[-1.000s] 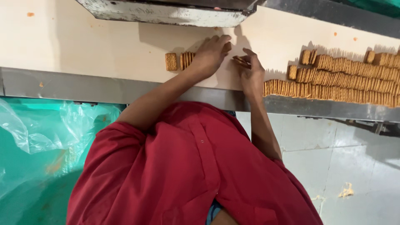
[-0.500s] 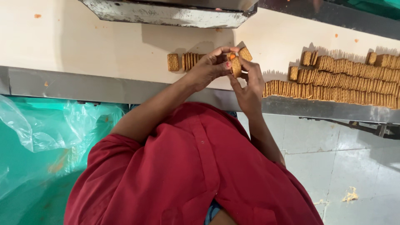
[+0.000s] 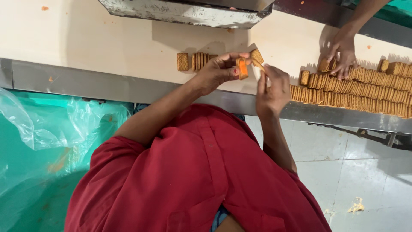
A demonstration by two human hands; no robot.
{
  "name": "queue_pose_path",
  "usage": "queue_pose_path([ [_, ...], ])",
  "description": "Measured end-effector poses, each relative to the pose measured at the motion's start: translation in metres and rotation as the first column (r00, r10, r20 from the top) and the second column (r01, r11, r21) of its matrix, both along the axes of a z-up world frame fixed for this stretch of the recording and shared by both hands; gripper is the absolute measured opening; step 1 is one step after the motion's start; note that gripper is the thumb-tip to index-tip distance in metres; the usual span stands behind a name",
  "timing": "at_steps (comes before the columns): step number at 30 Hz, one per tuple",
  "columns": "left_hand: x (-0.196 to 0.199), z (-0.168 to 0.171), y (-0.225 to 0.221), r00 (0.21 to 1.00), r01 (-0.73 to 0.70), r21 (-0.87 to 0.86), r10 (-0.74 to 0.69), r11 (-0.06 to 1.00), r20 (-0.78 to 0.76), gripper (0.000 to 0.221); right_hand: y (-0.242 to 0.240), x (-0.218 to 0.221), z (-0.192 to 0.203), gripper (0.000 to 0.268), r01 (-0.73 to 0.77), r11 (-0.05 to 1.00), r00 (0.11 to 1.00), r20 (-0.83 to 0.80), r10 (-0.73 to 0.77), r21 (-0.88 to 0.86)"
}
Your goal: The person organizes loose biscuits on a conveyor belt into neat rows and feeds them into a packaging machine by hand.
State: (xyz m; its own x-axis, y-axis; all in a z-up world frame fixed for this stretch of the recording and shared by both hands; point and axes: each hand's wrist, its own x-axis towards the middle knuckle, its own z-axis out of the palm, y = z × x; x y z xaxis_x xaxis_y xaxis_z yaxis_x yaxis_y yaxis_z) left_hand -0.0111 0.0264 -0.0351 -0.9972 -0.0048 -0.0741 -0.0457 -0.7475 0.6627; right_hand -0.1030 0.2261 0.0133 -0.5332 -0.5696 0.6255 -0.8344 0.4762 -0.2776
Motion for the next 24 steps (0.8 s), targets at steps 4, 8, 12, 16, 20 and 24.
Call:
queue_pose_path([
  [4,-0.004,-0.002,0.002,0.986,-0.130,-0.009,0.130,0.991,0.107,0.049,-0.032,0.021,0.011,0.025,-0.169,0.985,0.983,0.072,0.167,0.022],
  [8,0.015,0.009,-0.021,0.953,-0.235,-0.227,0.270,0.945,0.138,0.039,-0.027,0.036,0.025,0.026,-0.267,0.963,0.829,0.515,0.216,0.026],
  [12,0.063,0.039,-0.055,0.875,-0.326,-0.826,0.477,0.460,-0.080,0.045,-0.037,-0.014,-0.003,0.021,-0.096,0.995,0.826,0.556,0.092,-0.023],
  [16,0.101,0.039,-0.095,0.809,-0.094,-0.937,0.522,-0.337,-0.269,0.059,-0.043,-0.036,-0.020,0.018,0.033,0.943,0.884,0.431,-0.182,0.331],
  [20,0.112,0.018,-0.087,0.848,0.052,-0.917,0.503,-0.395,-0.168,0.075,-0.073,0.000,-0.029,0.026,-0.066,0.973,0.709,0.697,-0.111,0.223],
  [24,0.087,0.020,-0.053,0.892,0.080,-0.912,0.437,-0.402,-0.114,0.088,-0.091,0.038,-0.028,0.051,-0.354,0.901,0.896,0.366,0.250,0.251],
])
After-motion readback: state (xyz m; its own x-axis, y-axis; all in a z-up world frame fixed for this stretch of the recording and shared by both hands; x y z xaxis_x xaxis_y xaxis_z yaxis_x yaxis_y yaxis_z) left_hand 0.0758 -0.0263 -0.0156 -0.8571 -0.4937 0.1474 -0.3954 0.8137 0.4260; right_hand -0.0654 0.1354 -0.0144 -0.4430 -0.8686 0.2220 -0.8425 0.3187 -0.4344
